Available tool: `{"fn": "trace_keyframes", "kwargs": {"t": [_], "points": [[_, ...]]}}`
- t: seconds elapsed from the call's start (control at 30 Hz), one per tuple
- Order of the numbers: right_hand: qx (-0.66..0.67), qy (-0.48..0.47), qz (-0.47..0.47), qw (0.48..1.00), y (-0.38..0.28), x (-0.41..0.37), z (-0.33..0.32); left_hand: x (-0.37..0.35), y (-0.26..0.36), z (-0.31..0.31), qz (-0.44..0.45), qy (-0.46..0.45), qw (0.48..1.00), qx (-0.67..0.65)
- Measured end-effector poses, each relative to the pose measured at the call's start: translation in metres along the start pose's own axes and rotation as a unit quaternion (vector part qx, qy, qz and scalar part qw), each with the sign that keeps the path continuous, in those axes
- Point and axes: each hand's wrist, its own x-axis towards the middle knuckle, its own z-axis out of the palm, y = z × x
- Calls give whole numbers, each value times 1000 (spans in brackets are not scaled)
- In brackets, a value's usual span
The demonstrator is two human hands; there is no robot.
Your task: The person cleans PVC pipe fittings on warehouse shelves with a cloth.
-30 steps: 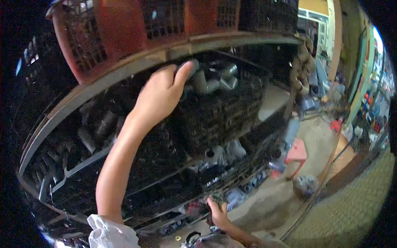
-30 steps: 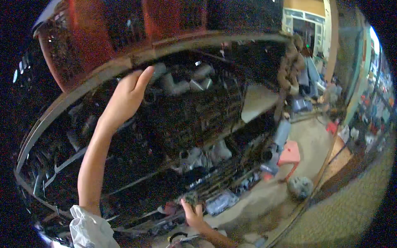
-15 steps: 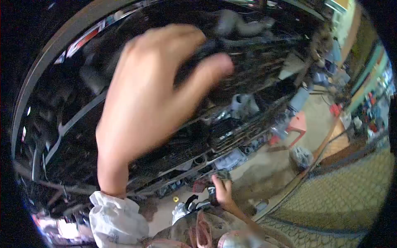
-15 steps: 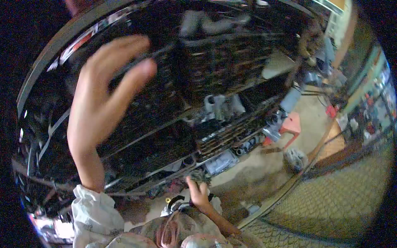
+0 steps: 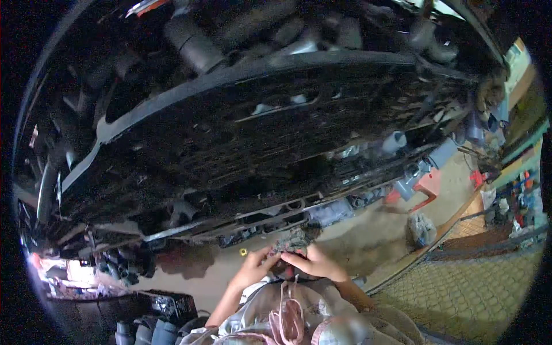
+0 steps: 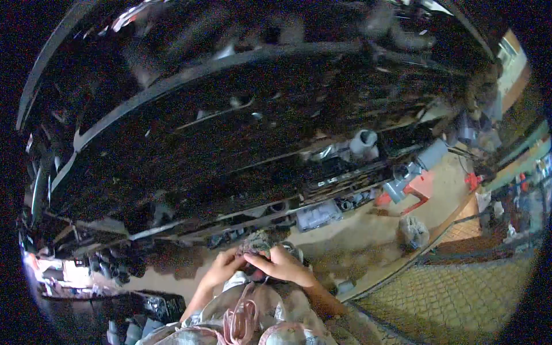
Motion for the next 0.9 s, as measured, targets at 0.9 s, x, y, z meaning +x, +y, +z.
{"fn": "trace_keyframes", "kwargs": {"t": [0.9], "points": [[-390, 443, -70, 804, 67, 0, -295, 14, 43, 21, 86, 425, 901, -30]]}}
